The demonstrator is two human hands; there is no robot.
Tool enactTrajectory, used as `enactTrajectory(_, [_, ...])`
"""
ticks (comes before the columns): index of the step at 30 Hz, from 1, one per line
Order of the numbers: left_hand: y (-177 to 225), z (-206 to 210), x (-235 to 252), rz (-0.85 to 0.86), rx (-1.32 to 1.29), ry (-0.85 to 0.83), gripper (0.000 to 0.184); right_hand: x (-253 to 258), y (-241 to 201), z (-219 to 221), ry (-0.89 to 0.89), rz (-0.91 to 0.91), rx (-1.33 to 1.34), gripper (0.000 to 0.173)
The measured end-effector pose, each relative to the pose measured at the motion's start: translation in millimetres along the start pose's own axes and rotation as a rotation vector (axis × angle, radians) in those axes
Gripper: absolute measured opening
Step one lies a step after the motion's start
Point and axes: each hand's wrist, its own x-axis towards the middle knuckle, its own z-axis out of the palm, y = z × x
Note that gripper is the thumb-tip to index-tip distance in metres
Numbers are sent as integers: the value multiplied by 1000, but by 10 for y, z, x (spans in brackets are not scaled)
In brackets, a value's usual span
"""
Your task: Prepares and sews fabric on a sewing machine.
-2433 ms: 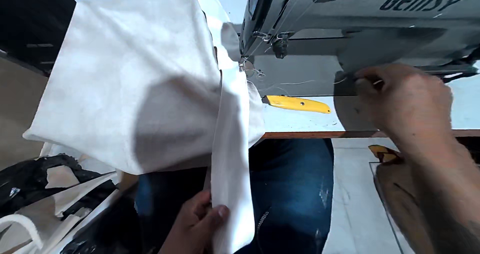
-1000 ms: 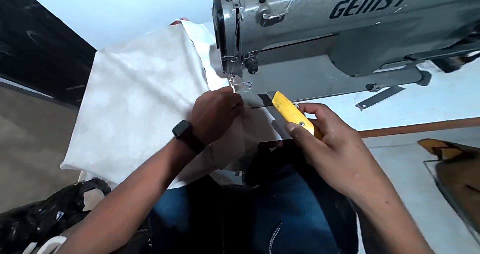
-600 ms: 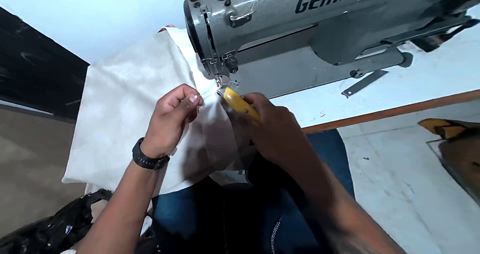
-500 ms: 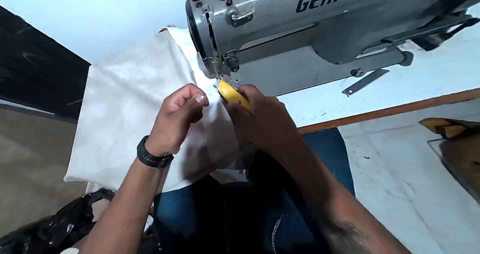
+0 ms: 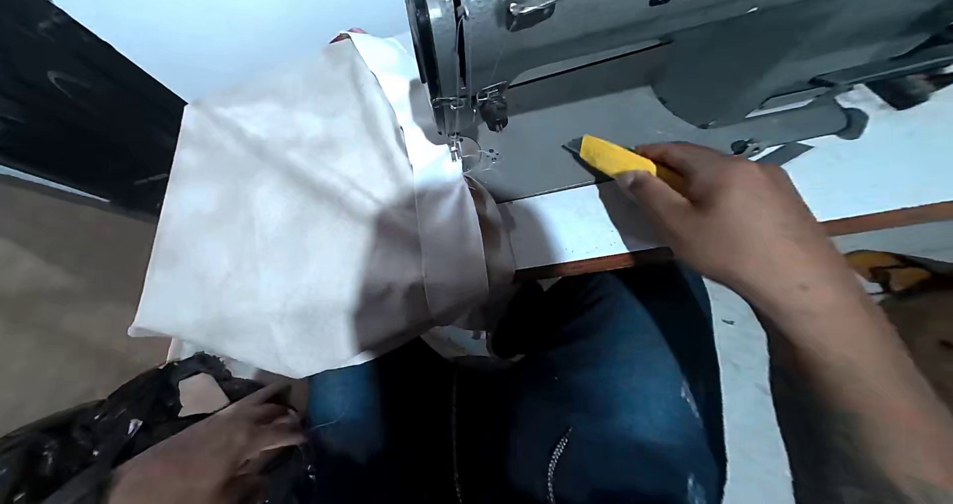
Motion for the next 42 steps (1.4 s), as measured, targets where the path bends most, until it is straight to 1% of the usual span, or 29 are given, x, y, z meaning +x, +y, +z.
enactTrajectory(1, [-47,88,-106,-163,97,54,46,91,35,11,5,-6,-28,40])
enactTrajectory(2, [-57,96,-198,-237,98,167,43,125,47,2,10,-14,-54,44])
enactTrajectory(3, [-41,78,-252,-248,46,341,35,105,37,-21,25,-22,-78,51])
enactTrajectory(4, [18,92,-227,-223,-75,558,29,14,11,-46,57,-32,-80,55])
enactTrajectory(5, [134,142,-110,-181,-229,763,30,-151,-47,-62,99,-43,-40,55])
enactTrajectory(6, [273,222,68,-148,-320,916,32,-368,-141,-32,169,-53,41,51])
enactTrajectory(7, [393,336,275,-136,-306,1016,32,-626,-246,88,258,-72,166,44])
enactTrajectory(8, [517,464,496,-126,-255,1082,28,-890,-346,309,334,-100,334,32])
enactTrajectory(9, [656,577,723,-72,-245,1135,23,-1128,-454,593,339,-100,494,23])
enactTrajectory(10, [806,659,955,26,-239,1182,17,-1322,-559,896,279,-63,623,22])
enactTrajectory(11, [957,722,1185,110,-225,1191,17,-1458,-656,1175,198,7,709,25])
enactTrajectory(12, [1090,778,1385,149,-228,1136,24,-1533,-737,1394,112,99,764,33])
enactTrajectory(13, [1191,830,1549,133,-274,1062,33,-1553,-795,1543,37,186,811,43])
enactTrajectory(14, [1251,844,1681,98,-388,1022,38,-1507,-841,1639,-9,253,865,46])
enactTrajectory(16, [1316,798,1812,115,-775,1074,42,-1411,-907,1731,-27,316,1009,33])
enactTrajectory(18, [1402,701,1841,231,-1130,1102,48,-1434,-910,1741,-24,327,1130,24])
enactTrajectory(20, [1458,620,1850,306,-1260,1035,51,-1452,-919,1742,-15,278,1191,21])
enactTrajectory(23, [1542,668,1782,304,-1241,998,26,-1570,-966,1733,-18,211,1159,19])
enactTrajectory(25, [1574,691,1729,338,-1217,997,21,-1562,-920,1717,-3,186,1193,20])
enactTrajectory(26, [1579,685,1702,384,-1256,989,21,-1519,-893,1706,-6,189,1246,22])
enactTrajectory(28, [1602,674,1618,457,-1328,959,22,-1430,-908,1669,-28,299,1296,27])
enactTrajectory(29, [1625,671,1570,482,-1341,947,23,-1395,-959,1656,8,360,1296,22])
enactTrajectory(31, [1670,626,1516,534,-1351,952,23,-1302,-1099,1622,122,416,1289,7])
enactTrajectory(32, [1693,602,1500,552,-1362,962,23,-1275,-1153,1603,151,429,1312,8])
enactTrajectory(34, [1728,576,1455,575,-1401,967,22,-1321,-1213,1590,137,429,1372,17])
enactTrajectory(36, [1763,550,1411,574,-1428,946,23,-1463,-1219,1561,83,402,1345,21])
enactTrajectory(38, [1786,531,1398,551,-1438,910,24,-1557,-1225,1500,38,344,1303,19])
enactTrajectory(40, [1789,595,1436,512,-1428,887,23,-1584,-1212,1460,15,334,1291,20])
enactTrajectory(42, [1774,663,1519,459,-1415,903,22,-1550,-1177,1487,15,343,1311,19])
